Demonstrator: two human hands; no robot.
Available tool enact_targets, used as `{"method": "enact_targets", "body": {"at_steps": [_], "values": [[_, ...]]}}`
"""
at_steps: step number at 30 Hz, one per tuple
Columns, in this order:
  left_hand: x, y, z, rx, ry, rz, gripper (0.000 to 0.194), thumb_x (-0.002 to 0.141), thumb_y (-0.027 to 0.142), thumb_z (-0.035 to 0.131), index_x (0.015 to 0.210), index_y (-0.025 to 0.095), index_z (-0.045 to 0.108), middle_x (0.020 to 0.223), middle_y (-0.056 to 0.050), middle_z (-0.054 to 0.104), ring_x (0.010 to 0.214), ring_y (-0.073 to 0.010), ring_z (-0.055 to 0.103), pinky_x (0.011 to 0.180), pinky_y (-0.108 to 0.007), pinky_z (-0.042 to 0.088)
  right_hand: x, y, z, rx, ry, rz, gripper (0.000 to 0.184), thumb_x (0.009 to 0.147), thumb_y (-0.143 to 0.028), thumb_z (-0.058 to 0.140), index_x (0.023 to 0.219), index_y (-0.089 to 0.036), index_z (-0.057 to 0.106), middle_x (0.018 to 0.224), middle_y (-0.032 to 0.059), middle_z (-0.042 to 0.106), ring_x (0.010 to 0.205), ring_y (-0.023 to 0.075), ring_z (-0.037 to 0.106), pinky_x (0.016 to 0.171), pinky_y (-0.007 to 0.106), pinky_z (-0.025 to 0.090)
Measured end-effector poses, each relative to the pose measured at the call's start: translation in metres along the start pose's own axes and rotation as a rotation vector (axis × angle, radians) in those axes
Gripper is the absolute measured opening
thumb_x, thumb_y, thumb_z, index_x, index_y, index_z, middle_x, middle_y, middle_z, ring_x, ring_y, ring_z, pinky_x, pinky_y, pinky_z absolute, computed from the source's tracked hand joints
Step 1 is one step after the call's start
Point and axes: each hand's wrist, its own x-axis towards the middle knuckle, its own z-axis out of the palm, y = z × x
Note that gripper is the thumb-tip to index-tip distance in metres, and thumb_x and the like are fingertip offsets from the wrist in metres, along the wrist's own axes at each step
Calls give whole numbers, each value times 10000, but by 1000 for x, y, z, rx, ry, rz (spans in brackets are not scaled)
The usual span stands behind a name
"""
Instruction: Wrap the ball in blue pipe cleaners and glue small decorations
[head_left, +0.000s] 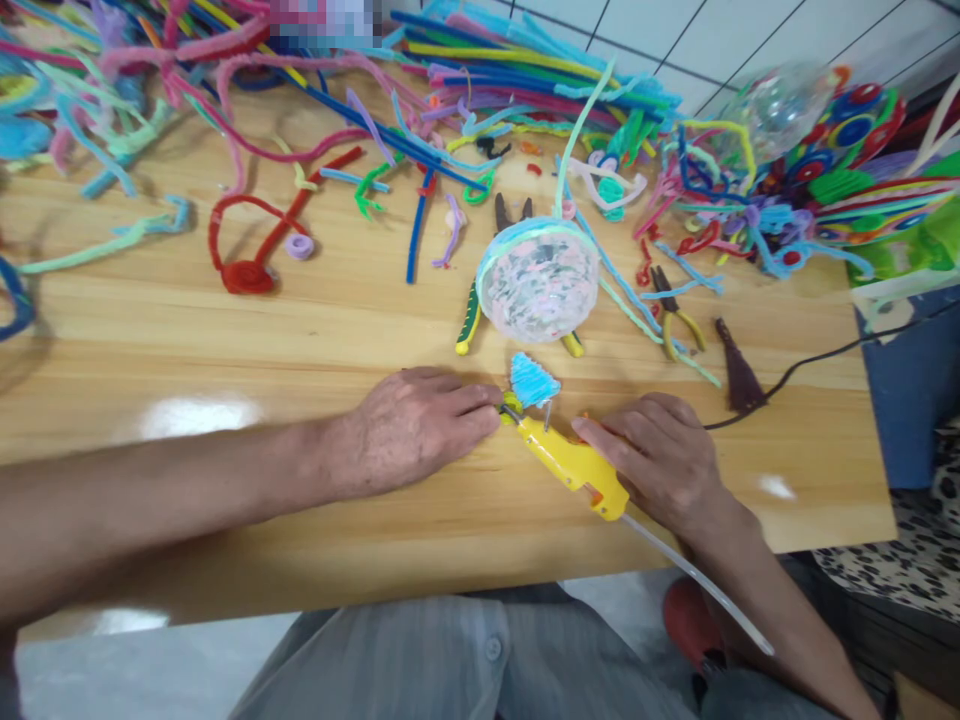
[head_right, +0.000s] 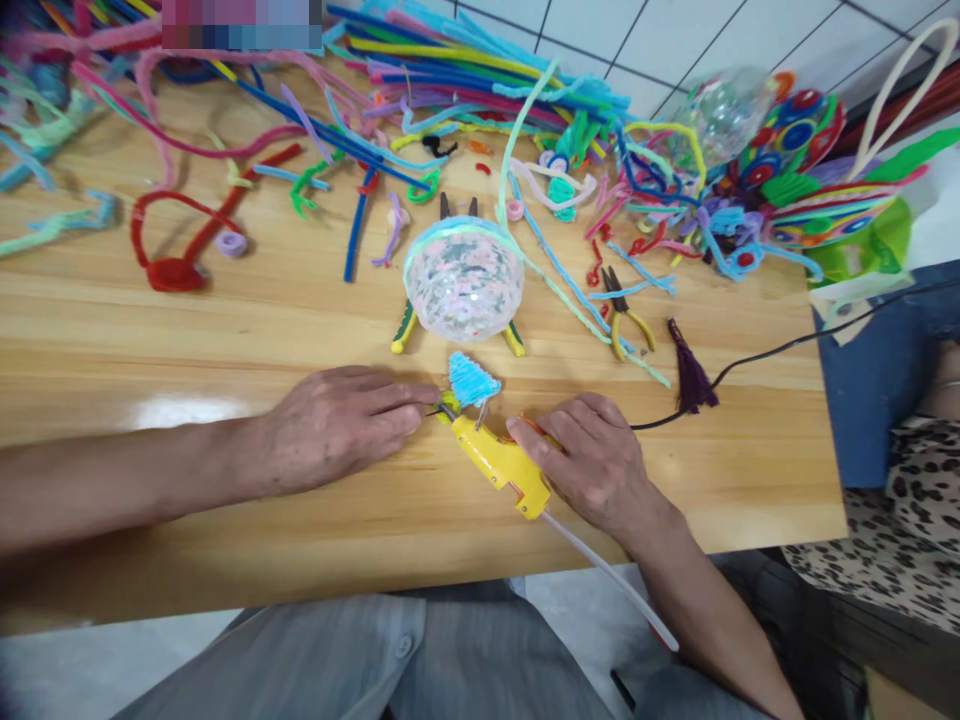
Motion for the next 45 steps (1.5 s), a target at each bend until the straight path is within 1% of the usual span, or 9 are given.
{"method": "enact_targets", "body": {"at_steps": [8, 13, 18, 22, 28, 33, 36, 39, 45], "values": [[2, 0, -3, 5, 8, 10, 307, 1097, 177, 371, 952, 158, 640, 1151, -72, 795, 868, -178, 769, 774, -332, 650, -1, 0, 4, -7, 20, -12, 296, 1012, -41, 530, 1259, -175, 625, 862, 38, 709, 790, 193, 629, 813, 364, 440], [2, 0, -3, -4, -10, 0, 327, 1107, 197, 348, 958, 164, 638, 1178, -65, 794, 897, -174, 773, 799, -329, 648, 0, 0, 4, -13, 20, -11, 290, 1020, -53, 518, 1259, -180, 621, 856, 35, 709, 784, 195, 619, 806, 364, 438], [1, -1, -3, -34, -16, 3, 341, 1111, 210, 327, 981, 156, 638, 1207, -75, 788, 923, -196, 777, 811, -361, 656, 1, -1, 5, -13, 27, -9, 263, 1023, -50, 518, 1238, -160, 621, 848, 39, 704, 786, 199, 610, 802, 366, 440], [-1, -2, -3, -43, -19, -3, 318, 1104, 222, 355, 985, 158, 643, 1224, -83, 783, 926, -193, 773, 825, -353, 650, 1, -1, 5, -19, 21, -14, 281, 1020, -47, 508, 1244, -170, 625, 848, 35, 700, 786, 195, 614, 806, 363, 439], [-2, -3, -4, -100, -81, -28, 176, 1047, 215, 474, 1024, 171, 643, 1275, -95, 762, 986, -209, 766, 887, -363, 640, 2, -1, 4, -26, 8, 0, 344, 1016, -45, 491, 1294, -208, 613, 845, 16, 704, 771, 182, 618, 815, 354, 439], [-2, -3, -5, -131, -88, -25, 154, 1028, 197, 485, 1032, 156, 633, 1276, -118, 757, 988, -240, 766, 878, -403, 644, 3, -2, 5, -21, 17, -6, 312, 1014, -39, 495, 1248, -193, 633, 849, 22, 700, 777, 187, 608, 805, 352, 428], [-2, -3, -5, -135, -110, -32, 140, 1025, 199, 500, 1043, 165, 635, 1296, -114, 750, 1003, -231, 762, 893, -388, 634, 4, -3, 5, -6, 26, -3, 281, 1013, -26, 496, 1208, -160, 647, 848, 38, 698, 784, 189, 601, 811, 354, 425], [-2, -3, -6, -129, -117, -37, 141, 1031, 204, 500, 1038, 170, 636, 1312, -103, 746, 1018, -222, 758, 903, -373, 628, 3, -4, 5, -9, 26, 1, 260, 1023, -43, 501, 1200, -157, 653, 848, 42, 699, 784, 190, 596, 817, 356, 423], [-3, -3, -3, -135, -63, -29, 191, 1053, 203, 456, 1001, 168, 636, 1282, -100, 756, 1033, -216, 759, 918, -372, 633, 2, -4, 5, -24, 22, 9, 360, 1005, -29, 487, 1287, -205, 626, 843, 18, 703, 782, 187, 615, 812, 355, 430]]}}
